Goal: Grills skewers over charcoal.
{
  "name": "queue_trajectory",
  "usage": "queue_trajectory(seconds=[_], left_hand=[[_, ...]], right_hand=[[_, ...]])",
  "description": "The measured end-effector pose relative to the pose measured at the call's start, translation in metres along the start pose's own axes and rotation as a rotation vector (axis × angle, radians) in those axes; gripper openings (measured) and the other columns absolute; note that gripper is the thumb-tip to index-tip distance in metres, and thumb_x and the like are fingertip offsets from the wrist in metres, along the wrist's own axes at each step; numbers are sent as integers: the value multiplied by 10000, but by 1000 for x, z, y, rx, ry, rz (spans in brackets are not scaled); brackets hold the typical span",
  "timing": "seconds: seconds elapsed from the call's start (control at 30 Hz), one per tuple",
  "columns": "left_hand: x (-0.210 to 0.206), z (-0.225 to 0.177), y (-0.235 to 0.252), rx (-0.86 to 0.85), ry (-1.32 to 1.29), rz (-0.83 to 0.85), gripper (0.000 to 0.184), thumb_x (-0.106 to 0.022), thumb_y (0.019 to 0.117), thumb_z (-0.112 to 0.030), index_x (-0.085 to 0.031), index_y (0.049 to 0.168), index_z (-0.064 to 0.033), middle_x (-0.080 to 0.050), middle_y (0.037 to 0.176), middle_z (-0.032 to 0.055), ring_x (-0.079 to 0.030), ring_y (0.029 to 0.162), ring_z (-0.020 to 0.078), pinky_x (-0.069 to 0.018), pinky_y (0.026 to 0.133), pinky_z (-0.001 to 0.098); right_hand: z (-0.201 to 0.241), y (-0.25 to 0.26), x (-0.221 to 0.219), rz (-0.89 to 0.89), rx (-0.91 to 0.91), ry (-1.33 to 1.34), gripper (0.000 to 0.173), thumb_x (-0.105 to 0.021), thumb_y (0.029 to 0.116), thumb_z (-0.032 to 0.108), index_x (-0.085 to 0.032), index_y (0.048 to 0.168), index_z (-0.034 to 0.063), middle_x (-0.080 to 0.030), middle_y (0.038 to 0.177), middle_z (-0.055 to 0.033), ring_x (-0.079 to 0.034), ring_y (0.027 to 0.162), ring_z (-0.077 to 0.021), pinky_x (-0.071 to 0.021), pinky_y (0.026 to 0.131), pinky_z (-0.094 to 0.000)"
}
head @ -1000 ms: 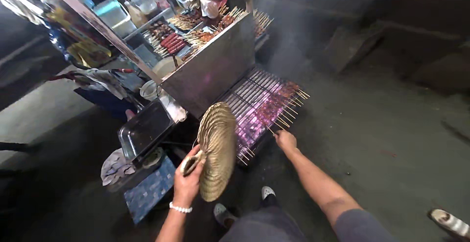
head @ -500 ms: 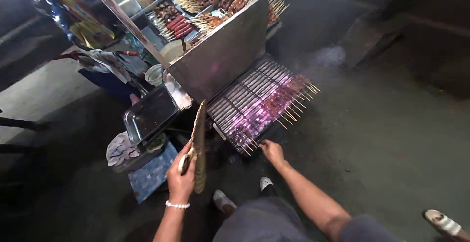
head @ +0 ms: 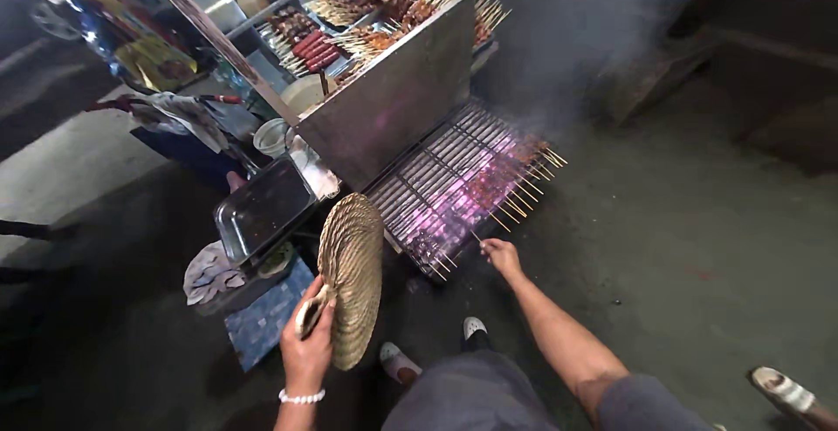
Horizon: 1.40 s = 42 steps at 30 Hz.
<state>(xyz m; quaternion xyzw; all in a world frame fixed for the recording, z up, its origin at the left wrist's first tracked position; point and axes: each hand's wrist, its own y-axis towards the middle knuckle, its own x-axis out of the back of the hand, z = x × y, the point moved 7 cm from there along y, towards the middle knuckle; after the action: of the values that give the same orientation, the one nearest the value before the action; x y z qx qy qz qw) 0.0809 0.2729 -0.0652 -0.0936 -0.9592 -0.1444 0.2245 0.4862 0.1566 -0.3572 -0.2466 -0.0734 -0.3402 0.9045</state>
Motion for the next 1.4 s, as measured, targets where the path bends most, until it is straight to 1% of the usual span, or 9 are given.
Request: queue_trajectory(seconds=[0.47,0.57,0.67,0.73,0.87,0.97,1.03,1.27,1.4], left_hand=[[-6,-15,3,5,-79,13,482,-678,873,31,-583,1343,80,-675,1314,118,-655,1169,65,-519,1023,212],[-3,-15,9,2,-180,8,497,-677,834,74,-578,1321,105,-693,1272,114,-677,1126,84,-553,993,239],[10,-16,16,-51,1,-99,470,-672,884,35,-565,1335,112,-653,1328,164,-641,1197,96,-506,1042,232],[7,-20,15,-166,212,-90,436,-647,932,-34,-588,1343,99,-632,1354,227,-628,1256,199,-482,1084,314],[-30,-24,12,-14,-110,88,460,-692,866,39,-596,1313,88,-678,1302,135,-663,1170,109,-534,1033,261],[-39,-26,12,-104,65,90,428,-664,912,-8,-613,1333,55,-670,1322,145,-655,1193,116,-512,1047,262],[-41,-29,11,-217,197,93,422,-645,928,-40,-626,1345,20,-670,1330,141,-650,1218,138,-509,1069,291],[-24,-19,4,-98,40,65,435,-663,903,-7,-612,1329,62,-673,1320,140,-656,1185,93,-516,1037,237],[-16,-11,-1,-60,46,43,434,-663,894,-2,-617,1320,64,-671,1323,144,-651,1197,98,-508,1048,241]], right_hand=[[8,48,31,-32,-33,-81,238,-576,1054,227,-737,1140,75,-733,890,-38,-610,638,-116,-516,618,-323],[23,38,39,-112,-21,-296,263,-598,1032,278,-752,1159,107,-762,1057,-106,-717,989,-275,-548,912,-520],[40,11,33,-159,56,-388,310,-592,1038,323,-739,1199,103,-758,1103,-143,-709,1074,-346,-523,958,-591],[37,-7,7,-63,81,-363,320,-610,1033,334,-742,1184,84,-757,1107,-148,-715,1065,-330,-531,971,-577],[22,-32,-54,164,52,-355,310,-649,1011,333,-741,1174,86,-754,1105,-142,-710,1069,-306,-532,986,-550],[21,-38,-75,196,32,-378,293,-673,992,307,-740,1163,80,-754,1081,-144,-709,1058,-317,-534,968,-558],[18,-37,-76,178,41,-398,261,-647,1002,282,-750,1146,90,-758,1090,-136,-711,1069,-313,-535,971,-551],[0,-15,-34,94,39,-97,234,-648,1018,254,-771,1114,80,-770,1003,-83,-723,940,-203,-557,934,-452],[-5,7,-6,45,18,-53,239,-626,1034,244,-761,1132,73,-757,979,-73,-685,824,-164,-553,794,-392]])
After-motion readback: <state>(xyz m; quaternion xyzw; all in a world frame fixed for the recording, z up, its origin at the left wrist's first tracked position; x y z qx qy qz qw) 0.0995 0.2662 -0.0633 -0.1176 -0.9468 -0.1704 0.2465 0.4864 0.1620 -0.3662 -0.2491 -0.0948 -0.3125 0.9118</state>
